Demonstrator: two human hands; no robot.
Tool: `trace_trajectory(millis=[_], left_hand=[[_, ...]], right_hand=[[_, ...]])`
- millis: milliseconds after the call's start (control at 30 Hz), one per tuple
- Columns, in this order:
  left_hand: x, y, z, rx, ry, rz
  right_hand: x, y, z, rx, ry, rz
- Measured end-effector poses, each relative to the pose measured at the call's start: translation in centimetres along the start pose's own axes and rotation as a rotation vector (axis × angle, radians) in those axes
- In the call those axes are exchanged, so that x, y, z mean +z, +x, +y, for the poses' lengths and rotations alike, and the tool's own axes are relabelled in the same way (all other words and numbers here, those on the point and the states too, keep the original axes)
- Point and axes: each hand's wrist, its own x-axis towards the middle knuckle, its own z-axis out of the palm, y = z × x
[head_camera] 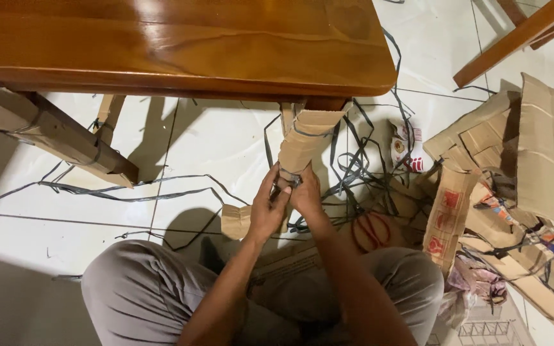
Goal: Wrapping a chair leg with cardboard and securing it with plastic ties
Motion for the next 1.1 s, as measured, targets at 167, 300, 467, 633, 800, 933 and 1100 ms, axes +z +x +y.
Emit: trace_trajectory(millis=[167,300,467,633,800,933,1100], left_hand=[[0.4,0.2,-1.5,-0.007,0.021,-0.013],[0.5,-0.1,-0.6,-0.015,0.035,-0.021],[-0.1,-0.2,-0.2,-0.034,0.06,-0.031],[-0.9,-0.3,-0.8,-0.057,0.128,-0.042],[-1.3,-0.9,-2.0,-0.106,0.188,-0.058],[-2.8,-2.1,1.0,-0.079,0.238,-0.061],[-5.0,-3.5,0.3,-0.11,0.331,-0.024]], right_hand=[[0.3,0.0,1.6,0.011,0.033,-0.026],[0.0,0.0,1.4,0.046,0.036,-0.067],[-0.2,0.3,0.6,0.13,-0.061,-0.083],[0.9,0.3,2.9,0.093,-0.058,-0.039],[0.5,-0.3,1.9,0.097,-0.093,-0.038],[0.0,0.0,-1.3,0.164,-0.083,-0.064],[-0.4,0.1,-2.2,0.312,-0.076,-0.097]])
